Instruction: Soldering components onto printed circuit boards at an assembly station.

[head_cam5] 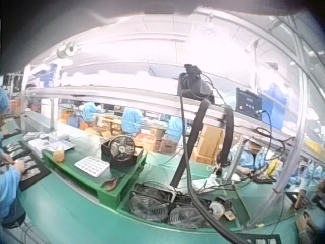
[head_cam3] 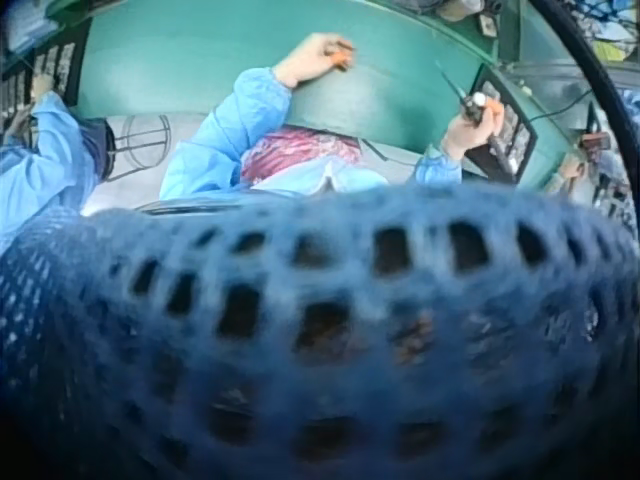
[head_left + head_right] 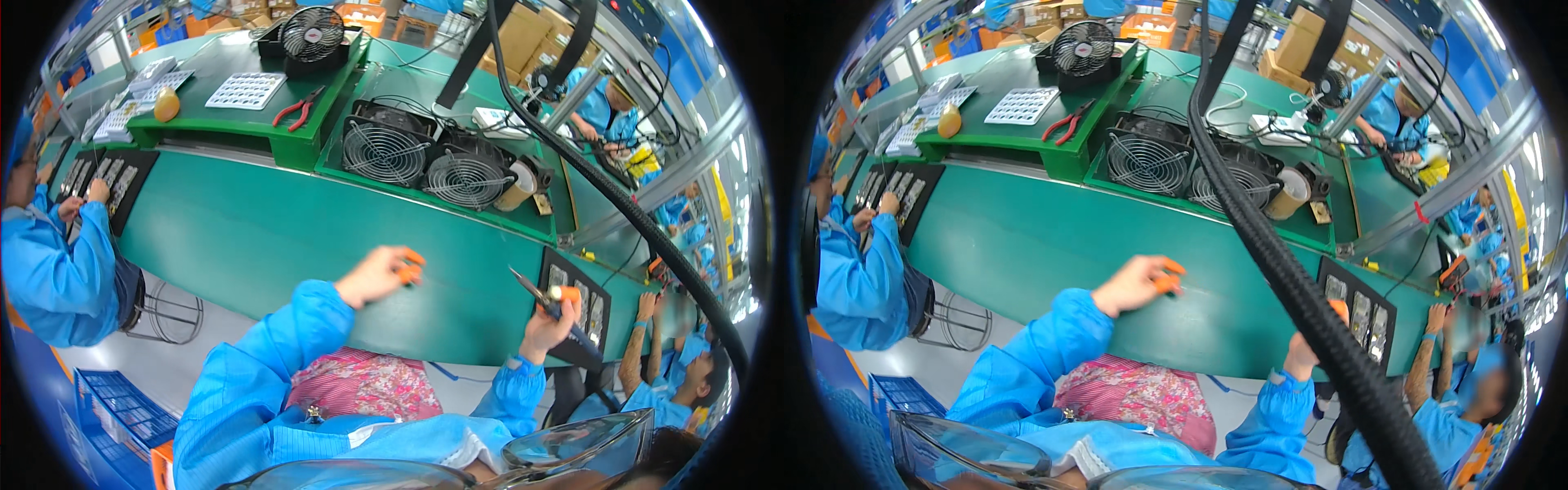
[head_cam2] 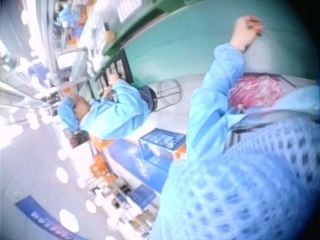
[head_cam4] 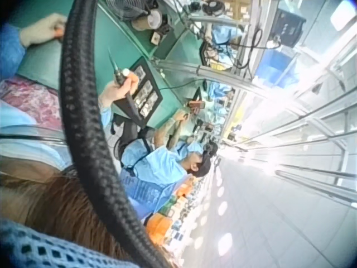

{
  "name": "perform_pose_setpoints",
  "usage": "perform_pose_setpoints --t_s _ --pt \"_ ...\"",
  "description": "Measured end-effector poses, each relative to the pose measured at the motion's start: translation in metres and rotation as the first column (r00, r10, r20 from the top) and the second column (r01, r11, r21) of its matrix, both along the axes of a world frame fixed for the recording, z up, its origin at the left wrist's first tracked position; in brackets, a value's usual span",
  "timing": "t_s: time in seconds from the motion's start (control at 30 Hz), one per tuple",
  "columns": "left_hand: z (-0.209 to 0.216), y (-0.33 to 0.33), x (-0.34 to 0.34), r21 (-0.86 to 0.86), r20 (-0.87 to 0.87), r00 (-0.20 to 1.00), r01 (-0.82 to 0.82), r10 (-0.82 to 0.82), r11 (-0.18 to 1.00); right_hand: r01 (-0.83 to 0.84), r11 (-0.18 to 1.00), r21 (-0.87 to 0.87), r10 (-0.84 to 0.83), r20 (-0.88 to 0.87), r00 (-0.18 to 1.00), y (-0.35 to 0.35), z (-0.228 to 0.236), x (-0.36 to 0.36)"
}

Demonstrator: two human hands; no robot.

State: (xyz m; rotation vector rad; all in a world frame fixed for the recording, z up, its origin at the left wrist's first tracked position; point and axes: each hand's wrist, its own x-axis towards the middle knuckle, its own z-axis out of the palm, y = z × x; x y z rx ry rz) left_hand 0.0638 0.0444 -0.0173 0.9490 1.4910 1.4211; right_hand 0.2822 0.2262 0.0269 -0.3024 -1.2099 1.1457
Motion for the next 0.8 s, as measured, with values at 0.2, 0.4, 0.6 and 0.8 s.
perform_pose_setpoints --t_s 0.2,0.4,0.6,0.8 --pt "0.019 -0.031 -0.088 -0.061 -0.056 0.936 -0.350 0.347 0.935 -0.274 0.956 -0.108 0.294 0.269 0.917 -0.009 0.004 -0.051" --pt "0.019 -0.031 -0.094 -0.163 0.020 0.952 -0.299 0.306 0.940 -0.339 0.913 -0.227 0.390 0.240 0.889 -0.007 -0.033 -0.077" --pt "0.021 -0.037 -0.092 -0.214 0.101 0.974 -0.176 0.201 0.961 -0.340 0.883 -0.323 0.419 0.220 0.881 -0.020 -0.028 -0.076" --pt "0.018 -0.037 -0.091 -0.227 -0.007 0.976 -0.213 0.217 0.950 -0.216 0.905 -0.366 0.281 0.135 0.950 -0.016 -0.047 -0.081"
